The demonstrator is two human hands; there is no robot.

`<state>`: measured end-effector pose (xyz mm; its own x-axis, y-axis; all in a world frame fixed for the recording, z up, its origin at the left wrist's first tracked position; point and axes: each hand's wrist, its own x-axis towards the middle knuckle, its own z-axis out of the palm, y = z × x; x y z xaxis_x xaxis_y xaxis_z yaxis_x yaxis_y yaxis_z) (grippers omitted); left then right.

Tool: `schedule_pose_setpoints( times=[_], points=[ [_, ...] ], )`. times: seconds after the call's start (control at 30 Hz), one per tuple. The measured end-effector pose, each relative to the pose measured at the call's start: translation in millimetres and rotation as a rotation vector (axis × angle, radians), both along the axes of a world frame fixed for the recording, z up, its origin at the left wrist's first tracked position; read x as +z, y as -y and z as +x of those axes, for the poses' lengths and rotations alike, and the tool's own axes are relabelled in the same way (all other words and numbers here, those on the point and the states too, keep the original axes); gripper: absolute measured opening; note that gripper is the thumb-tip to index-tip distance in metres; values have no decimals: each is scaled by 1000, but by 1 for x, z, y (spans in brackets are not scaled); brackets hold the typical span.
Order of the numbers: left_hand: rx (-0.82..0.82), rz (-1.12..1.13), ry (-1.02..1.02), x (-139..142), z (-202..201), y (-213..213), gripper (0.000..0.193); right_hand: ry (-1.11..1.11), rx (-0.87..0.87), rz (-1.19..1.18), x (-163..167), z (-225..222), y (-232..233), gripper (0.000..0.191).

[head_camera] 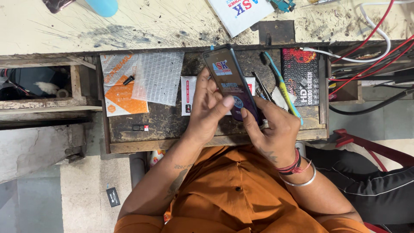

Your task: The person connects a red charging cable to a smartphone, then removes the back cover and uses a screwdriver to unscrew and remove the internal metal shielding plate from the phone's chassis.

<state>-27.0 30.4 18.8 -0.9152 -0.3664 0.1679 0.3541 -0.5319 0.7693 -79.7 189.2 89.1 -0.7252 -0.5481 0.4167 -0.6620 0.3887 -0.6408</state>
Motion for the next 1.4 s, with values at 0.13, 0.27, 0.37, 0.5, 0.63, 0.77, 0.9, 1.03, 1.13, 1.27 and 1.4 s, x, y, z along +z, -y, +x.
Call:
schedule_pose_setpoints(
  times=[0.13, 0.27, 0.37, 0.5, 0.63, 0.77, 0.9, 1.03, 1.13, 1.27, 1.4],
  points=[
    [20, -97, 87, 6, -2, -3, 102, -40, 42, 99, 9, -1, 3, 26],
    [18, -54, 170, 8, -1, -5, 101, -3, 98, 162, 17, -3, 3, 31],
    [27, -39, 146, 8, -2, -6, 102, 15, 168, 195, 25, -8, -1, 33],
    [36, -77, 131, 6, -2, -6, 101, 181, 188, 140, 34, -18, -4, 23],
    [27, -101, 150, 3, -5, -6, 102, 347, 117, 54, 39, -25, 2, 19],
    [17, -78, 113, 0, -5, -7, 104, 533, 129, -13, 38, -37, 16, 19],
    [11, -55, 73, -2, -4, -9, 105, 594, 204, -84, 38, -43, 23, 19],
    [6, -55, 69, -4, -5, -8, 105, 625, 202, -81, 39, -45, 23, 18],
    [1, -86, 91, -4, -5, -8, 107, 651, 190, -61, 38, -48, 23, 17],
    [-3, -87, 89, -3, -5, -8, 106, 691, 189, -42, 36, -53, 23, 16],
    [-8, -85, 65, 0, -5, -9, 106, 702, 215, -42, 37, -57, 21, 16]
  ],
)
